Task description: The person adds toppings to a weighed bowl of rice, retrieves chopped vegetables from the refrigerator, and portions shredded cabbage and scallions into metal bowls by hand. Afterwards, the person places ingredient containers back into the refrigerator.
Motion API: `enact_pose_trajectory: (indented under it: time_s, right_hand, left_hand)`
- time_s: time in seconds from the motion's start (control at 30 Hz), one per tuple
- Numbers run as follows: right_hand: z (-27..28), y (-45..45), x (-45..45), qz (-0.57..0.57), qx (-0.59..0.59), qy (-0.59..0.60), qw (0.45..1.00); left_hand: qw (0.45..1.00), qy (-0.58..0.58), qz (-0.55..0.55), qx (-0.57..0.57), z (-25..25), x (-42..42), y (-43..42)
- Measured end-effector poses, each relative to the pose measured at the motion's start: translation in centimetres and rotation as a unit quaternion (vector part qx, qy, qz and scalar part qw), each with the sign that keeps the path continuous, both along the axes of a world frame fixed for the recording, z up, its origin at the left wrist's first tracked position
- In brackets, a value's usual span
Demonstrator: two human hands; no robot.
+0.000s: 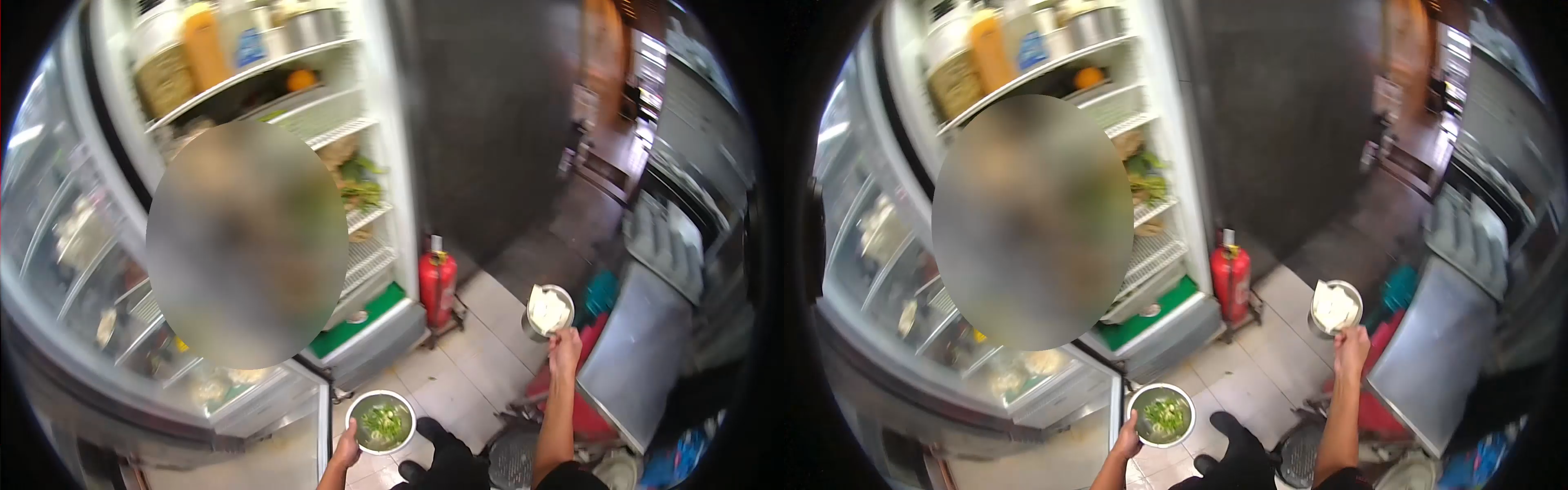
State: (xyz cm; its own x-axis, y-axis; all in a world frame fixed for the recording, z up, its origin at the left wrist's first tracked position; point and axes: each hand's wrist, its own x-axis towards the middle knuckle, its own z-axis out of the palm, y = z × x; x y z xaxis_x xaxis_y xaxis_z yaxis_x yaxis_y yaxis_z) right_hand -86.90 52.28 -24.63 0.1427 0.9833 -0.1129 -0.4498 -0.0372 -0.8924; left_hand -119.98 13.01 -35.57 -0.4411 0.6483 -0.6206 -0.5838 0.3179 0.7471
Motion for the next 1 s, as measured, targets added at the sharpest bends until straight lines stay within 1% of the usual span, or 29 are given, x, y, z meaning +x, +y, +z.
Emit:
enact_pose_trajectory:
  time_s: [0.03, 0.07, 0.1, 0.13, 0.17, 0.2, 0.23, 0.27, 0.3, 0.33, 0.37, 0.4, 0.5, 0.53, 0.57, 0.63, 0.67, 0.7, 0.73, 0.77, 0.8, 0.83, 0.87, 0.9, 0.93, 0.97, 1.0]
  right_hand:
    - [0.9, -1.2, 2.4, -0.006, 0.026, 0.021, 0.999]
    - [2.0, -1.9, 5.1, -0.031, 0.049, 0.033, 0.998]
    - [0.9, -2.3, 8.9, -0.042, 0.050, 0.019, 0.998]
    - [2.5, -3.4, 10.4, -0.115, 0.026, -0.046, 0.992]
    - [2.0, -3.9, 12.7, -0.190, 0.017, -0.036, 0.981]
    - [2.4, -5.0, 14.5, -0.230, 0.010, -0.030, 0.973]
    - [3.4, -6.1, 15.8, -0.265, 0.000, -0.008, 0.964]
    - [4.2, -7.0, 16.8, -0.284, -0.005, 0.020, 0.959]
    - [4.6, -7.3, 18.2, -0.293, -0.003, 0.012, 0.956]
    - [3.8, -7.1, 20.1, -0.325, -0.007, 0.026, 0.945]
    - [3.5, -7.1, 21.5, -0.354, -0.010, 0.041, 0.934]
    - [2.8, -6.9, 22.8, -0.348, -0.010, 0.043, 0.937]
    - [-0.5, -6.5, 28.1, -0.400, -0.020, 0.005, 0.916]
    - [-1.5, -6.2, 29.8, -0.414, -0.032, -0.007, 0.910]
    - [-2.7, -5.4, 31.1, -0.423, -0.047, -0.029, 0.905]
    - [-4.2, -5.6, 34.4, -0.430, -0.104, -0.102, 0.891]
    - [-4.9, -5.7, 36.7, -0.427, -0.142, -0.146, 0.881]
    - [-5.5, -5.5, 38.9, -0.418, -0.167, -0.172, 0.876]
    - [-6.2, -5.4, 40.9, -0.401, -0.168, -0.169, 0.884]
    - [-7.3, -5.0, 43.4, -0.372, -0.125, -0.106, 0.914]
    - [-8.5, -4.6, 45.9, -0.340, -0.086, -0.037, 0.936]
    - [-10.0, -4.0, 48.6, -0.305, -0.055, 0.032, 0.950]
    - [-7.7, -5.5, 46.3, -0.329, -0.094, 0.071, 0.937]
    - [-7.1, -6.5, 46.0, -0.307, -0.108, 0.064, 0.943]
    - [-6.2, -8.4, 44.4, -0.323, -0.093, -0.024, 0.941]
    - [-4.1, -10.0, 41.6, -0.347, -0.110, -0.067, 0.929]
    - [-2.6, -10.8, 39.2, -0.349, -0.114, -0.074, 0.927]
  left_hand:
    - [0.999, 0.027, -0.036, 0.019, 0.0, -0.1, 0.5]
    - [0.997, 0.026, -0.039, 0.064, -0.1, 0.0, 1.1]
    - [0.993, 0.023, -0.066, 0.099, 0.5, -0.1, 1.6]
    - [0.993, 0.002, -0.064, 0.103, 0.6, -0.3, 2.4]
    - [0.992, -0.012, -0.056, 0.115, 2.4, 0.3, 3.2]
    - [0.983, -0.042, -0.100, 0.150, 2.4, -0.2, 3.8]
    - [0.981, -0.042, -0.117, 0.148, 3.5, 0.3, 4.6]
    - [0.981, -0.079, -0.114, 0.136, 4.5, 0.7, 5.3]
    - [0.980, -0.085, -0.125, 0.133, 4.9, 1.6, 6.4]
    - [0.980, -0.083, -0.129, 0.128, 5.3, 2.6, 7.6]
    - [0.981, -0.084, -0.147, 0.092, 6.1, 3.5, 8.6]
    - [0.976, -0.085, -0.165, 0.112, 6.3, 4.4, 9.8]
    - [0.958, -0.107, -0.219, 0.154, 7.2, 7.9, 13.7]
    - [0.945, -0.089, -0.253, 0.189, 7.9, 9.4, 15.2]
    - [0.939, -0.086, -0.279, 0.180, 8.1, 10.6, 16.5]
    - [0.924, 0.008, -0.358, 0.134, 10.8, 13.8, 18.9]
    - [0.907, 0.004, -0.392, 0.153, 9.1, 14.8, 20.5]
    - [0.895, 0.037, -0.422, 0.137, 12.1, 16.4, 21.1]
    - [0.855, 0.062, -0.464, 0.224, 6.7, 17.5, 23.3]
    - [0.846, 0.042, -0.504, 0.171, 7.5, 18.9, 25.0]
    - [0.857, 0.040, -0.493, 0.144, 9.9, 20.6, 25.7]
    - [0.859, 0.043, -0.490, 0.139, 9.0, 22.6, 27.0]
    - [0.849, -0.016, -0.504, 0.158, 11.0, 24.0, 27.7]
    - [0.839, 0.003, -0.518, 0.169, 10.4, 25.8, 28.9]
    - [0.824, 0.022, -0.537, 0.181, 9.8, 27.7, 29.8]
    - [0.813, 0.009, -0.554, 0.180, 10.6, 28.9, 30.1]
    - [0.801, -0.009, -0.572, 0.178, 11.7, 29.4, 31.4]
